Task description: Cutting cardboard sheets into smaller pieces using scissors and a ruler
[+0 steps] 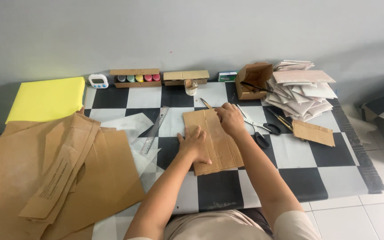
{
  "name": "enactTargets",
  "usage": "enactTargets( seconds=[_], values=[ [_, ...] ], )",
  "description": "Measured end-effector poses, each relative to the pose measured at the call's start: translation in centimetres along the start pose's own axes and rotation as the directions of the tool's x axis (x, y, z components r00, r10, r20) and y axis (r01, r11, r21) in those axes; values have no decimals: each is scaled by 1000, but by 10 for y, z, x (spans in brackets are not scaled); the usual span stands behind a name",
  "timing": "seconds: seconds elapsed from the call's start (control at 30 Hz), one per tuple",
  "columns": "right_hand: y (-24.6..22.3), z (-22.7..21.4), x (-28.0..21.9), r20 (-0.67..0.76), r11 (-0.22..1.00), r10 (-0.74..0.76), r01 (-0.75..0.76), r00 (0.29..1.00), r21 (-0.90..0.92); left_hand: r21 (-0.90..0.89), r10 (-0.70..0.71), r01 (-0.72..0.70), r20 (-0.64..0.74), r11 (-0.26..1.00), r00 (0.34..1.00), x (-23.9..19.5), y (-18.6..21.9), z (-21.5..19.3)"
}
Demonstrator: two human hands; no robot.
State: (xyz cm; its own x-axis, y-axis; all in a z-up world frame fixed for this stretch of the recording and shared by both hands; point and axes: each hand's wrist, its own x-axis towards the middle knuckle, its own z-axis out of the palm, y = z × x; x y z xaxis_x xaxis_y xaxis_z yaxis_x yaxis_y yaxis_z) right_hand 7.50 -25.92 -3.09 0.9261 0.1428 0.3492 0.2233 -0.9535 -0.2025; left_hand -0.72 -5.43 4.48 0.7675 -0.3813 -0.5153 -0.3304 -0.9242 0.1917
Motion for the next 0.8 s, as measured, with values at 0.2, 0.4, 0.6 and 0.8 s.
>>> enactTargets(
  seconds=[0.2, 0.4, 0.6, 0.8],
  values=[
    [10, 46, 61, 371, 931, -23, 155, 928, -330, 0, 5, -5, -3, 1000, 1000, -16, 6, -13],
    [13, 54, 100, 642, 961, 106, 87, 759, -261, 34, -8, 7, 26, 999, 1000, -20, 10, -22],
    [17, 46, 131, 567, 992, 35, 42, 823, -121, 34, -28, 28, 7, 999, 1000, 3, -6, -44],
    [43, 84, 151, 430, 992, 39, 16, 902, -123, 36, -37, 37, 8, 999, 999, 45, -21, -60]
  ],
)
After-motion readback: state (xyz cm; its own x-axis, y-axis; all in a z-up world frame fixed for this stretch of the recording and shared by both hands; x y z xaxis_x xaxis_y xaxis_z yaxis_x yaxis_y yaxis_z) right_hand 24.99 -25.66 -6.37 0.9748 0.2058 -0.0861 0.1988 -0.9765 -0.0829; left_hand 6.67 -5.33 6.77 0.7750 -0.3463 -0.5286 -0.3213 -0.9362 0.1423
